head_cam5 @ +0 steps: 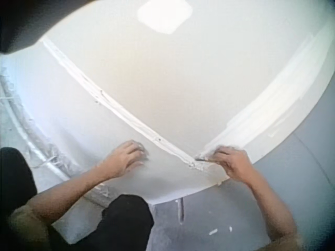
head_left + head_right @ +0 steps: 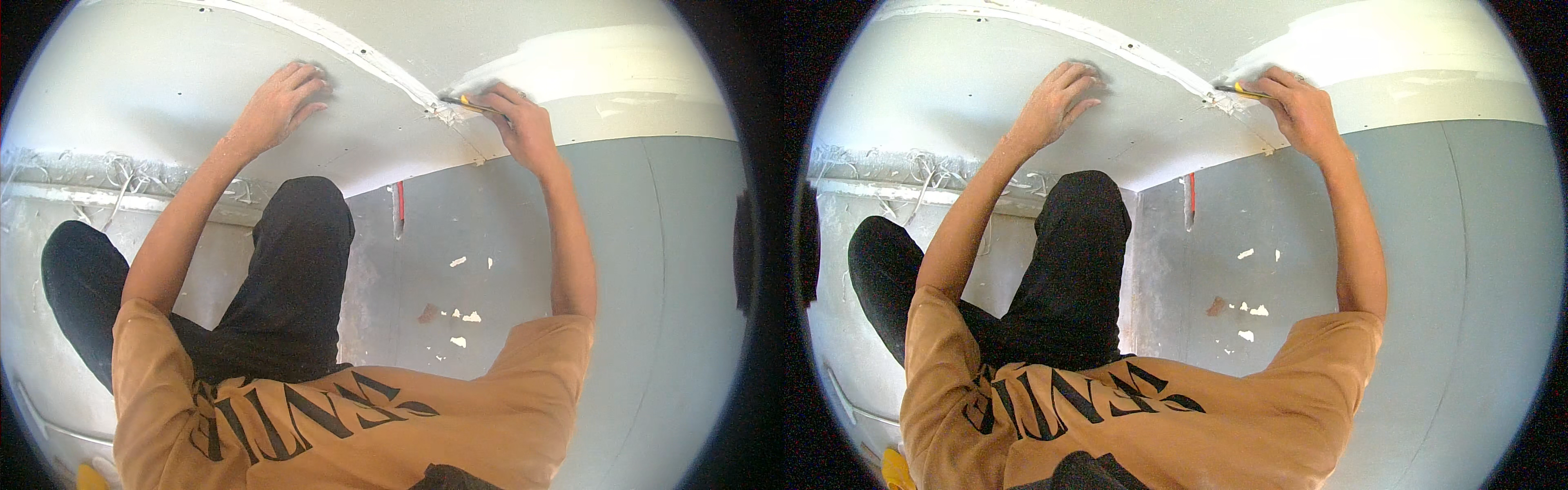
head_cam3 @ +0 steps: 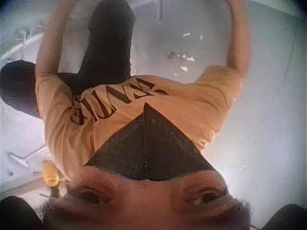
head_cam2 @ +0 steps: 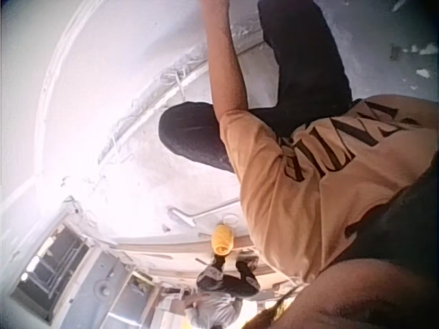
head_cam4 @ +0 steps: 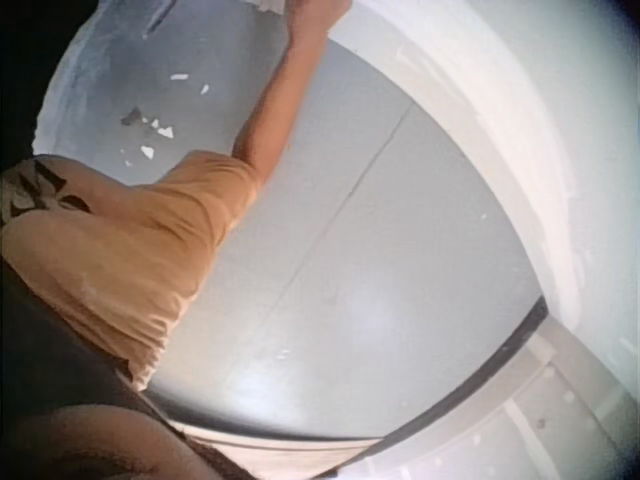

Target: Cutting and removing a strip of drywall or trim along a wall joint using a utility knife.

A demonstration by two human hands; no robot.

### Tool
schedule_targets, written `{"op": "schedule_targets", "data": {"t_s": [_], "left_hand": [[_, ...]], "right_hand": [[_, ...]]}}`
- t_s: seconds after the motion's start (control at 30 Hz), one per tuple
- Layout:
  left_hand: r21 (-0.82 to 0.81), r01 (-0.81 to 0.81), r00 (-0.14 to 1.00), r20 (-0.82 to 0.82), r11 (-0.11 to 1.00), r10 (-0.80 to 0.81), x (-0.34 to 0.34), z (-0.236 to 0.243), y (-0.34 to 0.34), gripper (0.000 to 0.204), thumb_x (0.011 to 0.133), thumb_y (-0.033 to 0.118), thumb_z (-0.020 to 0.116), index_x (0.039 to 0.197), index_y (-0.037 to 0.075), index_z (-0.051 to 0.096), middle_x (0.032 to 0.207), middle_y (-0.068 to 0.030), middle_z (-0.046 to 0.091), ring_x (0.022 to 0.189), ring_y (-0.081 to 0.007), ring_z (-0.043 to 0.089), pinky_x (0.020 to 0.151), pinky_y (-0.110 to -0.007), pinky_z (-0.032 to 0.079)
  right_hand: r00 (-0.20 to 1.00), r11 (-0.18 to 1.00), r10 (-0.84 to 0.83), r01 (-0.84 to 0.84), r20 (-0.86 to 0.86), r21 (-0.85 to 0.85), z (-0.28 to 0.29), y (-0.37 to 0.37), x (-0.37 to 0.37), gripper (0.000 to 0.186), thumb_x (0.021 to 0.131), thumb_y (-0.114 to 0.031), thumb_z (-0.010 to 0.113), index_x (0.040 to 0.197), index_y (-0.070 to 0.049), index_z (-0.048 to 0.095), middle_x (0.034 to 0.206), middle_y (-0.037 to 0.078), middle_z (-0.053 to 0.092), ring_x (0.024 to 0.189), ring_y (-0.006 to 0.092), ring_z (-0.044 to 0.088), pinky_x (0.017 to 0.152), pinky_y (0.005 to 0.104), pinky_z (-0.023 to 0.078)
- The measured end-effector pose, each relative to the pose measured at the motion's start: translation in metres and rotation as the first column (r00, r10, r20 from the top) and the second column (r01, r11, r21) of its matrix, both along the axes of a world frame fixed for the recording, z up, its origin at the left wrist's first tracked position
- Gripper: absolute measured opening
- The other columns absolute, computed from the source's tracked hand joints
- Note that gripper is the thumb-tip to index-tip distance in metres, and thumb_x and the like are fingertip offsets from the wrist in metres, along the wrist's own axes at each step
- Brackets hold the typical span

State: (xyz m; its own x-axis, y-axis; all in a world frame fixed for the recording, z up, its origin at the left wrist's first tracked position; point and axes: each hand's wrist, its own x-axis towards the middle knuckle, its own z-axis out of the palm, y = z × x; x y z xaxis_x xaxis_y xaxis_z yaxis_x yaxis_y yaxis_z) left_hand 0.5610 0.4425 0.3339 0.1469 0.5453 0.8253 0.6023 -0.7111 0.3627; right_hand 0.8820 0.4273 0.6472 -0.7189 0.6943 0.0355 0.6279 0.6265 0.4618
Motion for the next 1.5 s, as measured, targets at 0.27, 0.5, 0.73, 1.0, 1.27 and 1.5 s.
{"op": "schedule_targets", "data": {"t_s": [0.27, 0.5, 0.73, 1.0, 1.27, 1.5], "left_hand": [[0.009, -0.040, 0.999, -0.020, 0.999, 0.040, 0.001, 0.000, 0.002, 0.035, 0.102, 0.024, 0.078, 0.129, 0.004, 0.071, 0.139, -0.0140, 0.067, 0.133, -0.0359, 0.061, 0.116, -0.049, 0.051], [0.035, -0.063, 0.998, -0.028, 0.997, 0.064, 0.007, -0.008, 0.003, 0.033, 0.100, 0.023, 0.079, 0.126, 0.005, 0.070, 0.138, -0.0145, 0.067, 0.132, -0.0358, 0.061, 0.115, -0.049, 0.050], [0.072, -0.069, 0.997, -0.016, 0.995, 0.070, 0.008, -0.005, 0.007, 0.033, 0.098, 0.021, 0.080, 0.126, 0.005, 0.071, 0.136, -0.0133, 0.067, 0.130, -0.0340, 0.061, 0.112, -0.049, 0.050], [0.033, -0.080, 0.995, -0.053, 0.996, 0.082, 0.011, -0.005, 0.019, 0.032, 0.102, 0.026, 0.078, 0.127, 0.006, 0.073, 0.137, -0.0130, 0.067, 0.132, -0.0352, 0.060, 0.115, -0.050, 0.049], [-0.010, 0.043, 0.998, 0.038, 0.999, -0.043, 0.010, -0.023, 0.018, 0.026, 0.101, 0.025, 0.078, 0.120, 0.007, 0.075, 0.131, -0.0155, 0.071, 0.132, -0.0353, 0.064, 0.117, -0.053, 0.047], [-0.005, -0.005, 0.991, -0.130, 1.000, 0.004, -0.023, 0.004, -0.004, 0.037, 0.103, 0.026, 0.074, 0.135, 0.010, 0.069, 0.150, -0.0144, 0.062, 0.143, -0.0363, 0.056, 0.123, -0.052, 0.044]], "right_hand": [[0.985, 0.993, 0.080, -0.091, 0.151, 0.072, -0.004, 0.008, 0.000, 0.037, 0.095, -0.004, 0.073, 0.127, -0.022, 0.080, 0.125, -0.002, 0.074, 0.107, 0.0238, 0.074, 0.088, 0.0403, 0.063], [0.995, 0.996, 0.092, -0.092, 0.030, -0.007, -0.009, 0.000, -0.002, 0.035, 0.094, -0.005, 0.075, 0.125, -0.021, 0.080, 0.128, -0.003, 0.073, 0.106, 0.0241, 0.074, 0.089, 0.0403, 0.064], [0.998, 0.998, 0.059, -0.060, 0.028, 0.015, -0.011, 0.006, -0.008, 0.039, 0.093, -0.005, 0.075, 0.127, -0.025, 0.080, 0.121, -0.003, 0.073, 0.100, 0.0232, 0.074, 0.087, 0.0408, 0.063], [0.984, 0.987, 0.132, -0.141, 0.121, 0.073, -0.005, 0.010, 0.008, 0.044, 0.090, -0.001, 0.073, 0.126, -0.025, 0.082, 0.119, -0.002, 0.074, 0.103, 0.0243, 0.074, 0.089, 0.0400, 0.063], [0.975, 0.979, 0.107, -0.137, 0.196, 0.150, -0.010, -0.001, -0.003, 0.037, 0.093, 0.003, 0.069, 0.122, -0.015, 0.083, 0.125, 0.007, 0.074, 0.113, 0.0286, 0.074, 0.098, 0.0429, 0.061], [0.852, 0.956, -0.145, -0.011, -0.502, -0.294, -0.028, -0.042, -0.061, 0.041, 0.099, 0.001, 0.070, 0.139, -0.008, 0.075, 0.121, 0.008, 0.074, 0.104, 0.0257, 0.071, 0.087, 0.0363, 0.057]]}}
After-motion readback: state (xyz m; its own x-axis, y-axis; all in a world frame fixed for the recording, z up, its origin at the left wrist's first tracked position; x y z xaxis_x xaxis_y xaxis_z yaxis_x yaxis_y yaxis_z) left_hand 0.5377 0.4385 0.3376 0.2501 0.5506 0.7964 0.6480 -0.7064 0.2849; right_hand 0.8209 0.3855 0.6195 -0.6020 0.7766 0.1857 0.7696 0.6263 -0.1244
